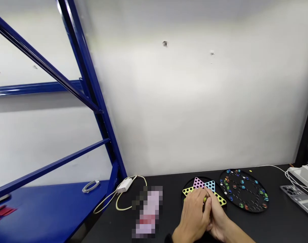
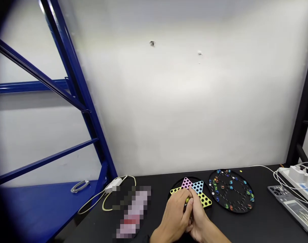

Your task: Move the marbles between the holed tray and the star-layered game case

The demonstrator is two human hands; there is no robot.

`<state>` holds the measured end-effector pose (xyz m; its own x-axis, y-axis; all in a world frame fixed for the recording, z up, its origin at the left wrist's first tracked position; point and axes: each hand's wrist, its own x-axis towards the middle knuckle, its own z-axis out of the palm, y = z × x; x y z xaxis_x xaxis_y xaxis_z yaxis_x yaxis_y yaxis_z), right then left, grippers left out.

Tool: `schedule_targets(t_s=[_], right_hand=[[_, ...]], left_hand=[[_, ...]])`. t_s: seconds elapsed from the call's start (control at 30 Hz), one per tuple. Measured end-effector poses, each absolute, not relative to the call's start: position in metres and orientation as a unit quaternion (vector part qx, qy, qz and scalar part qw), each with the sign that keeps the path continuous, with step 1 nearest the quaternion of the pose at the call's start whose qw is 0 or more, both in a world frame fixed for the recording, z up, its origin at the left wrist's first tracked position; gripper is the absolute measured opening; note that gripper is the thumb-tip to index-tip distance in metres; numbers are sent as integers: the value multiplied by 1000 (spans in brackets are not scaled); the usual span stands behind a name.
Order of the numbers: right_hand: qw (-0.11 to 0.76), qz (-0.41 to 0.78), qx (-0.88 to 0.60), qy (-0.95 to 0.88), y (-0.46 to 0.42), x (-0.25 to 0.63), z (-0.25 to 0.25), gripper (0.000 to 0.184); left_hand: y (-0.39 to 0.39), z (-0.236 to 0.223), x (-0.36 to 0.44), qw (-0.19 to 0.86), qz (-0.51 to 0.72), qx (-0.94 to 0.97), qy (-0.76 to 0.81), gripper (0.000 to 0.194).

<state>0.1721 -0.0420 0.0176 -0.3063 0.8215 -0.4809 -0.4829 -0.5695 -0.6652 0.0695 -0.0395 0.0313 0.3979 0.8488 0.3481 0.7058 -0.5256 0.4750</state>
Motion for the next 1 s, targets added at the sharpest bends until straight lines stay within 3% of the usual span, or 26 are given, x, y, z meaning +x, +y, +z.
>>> schedule_targets(t_s=[0.13, 0.27, 0.37, 0.5, 0.7, 0.87, 1.0], right_hand=[[420, 811, -382, -142, -39, 175, 9, 50], [480, 787, -353, -160, -32, 188, 6, 44], [516, 761, -357, -166, -25, 200, 3, 43], [528, 756, -355, -152, -18, 212, -2, 38], [501, 772, -352, -172, -17, 215, 0, 39], [444, 791, -363, -213, -22, 210, 4, 44], [395, 803, -370, -249, -26, 200, 1, 47]], left_hand=[[-46, 39, 66, 138, 285, 839, 442, 17], [-33, 47, 43, 127, 306, 819, 469, 27], [-18, 42, 24, 105, 232, 797, 548, 27], [-7, 27, 10, 83, 112, 791, 596, 12], [-7, 24, 8, 63, 78, 784, 612, 8], [-15, 40, 19, 86, 239, 770, 585, 24], [-31, 44, 42, 147, 302, 828, 449, 17]])
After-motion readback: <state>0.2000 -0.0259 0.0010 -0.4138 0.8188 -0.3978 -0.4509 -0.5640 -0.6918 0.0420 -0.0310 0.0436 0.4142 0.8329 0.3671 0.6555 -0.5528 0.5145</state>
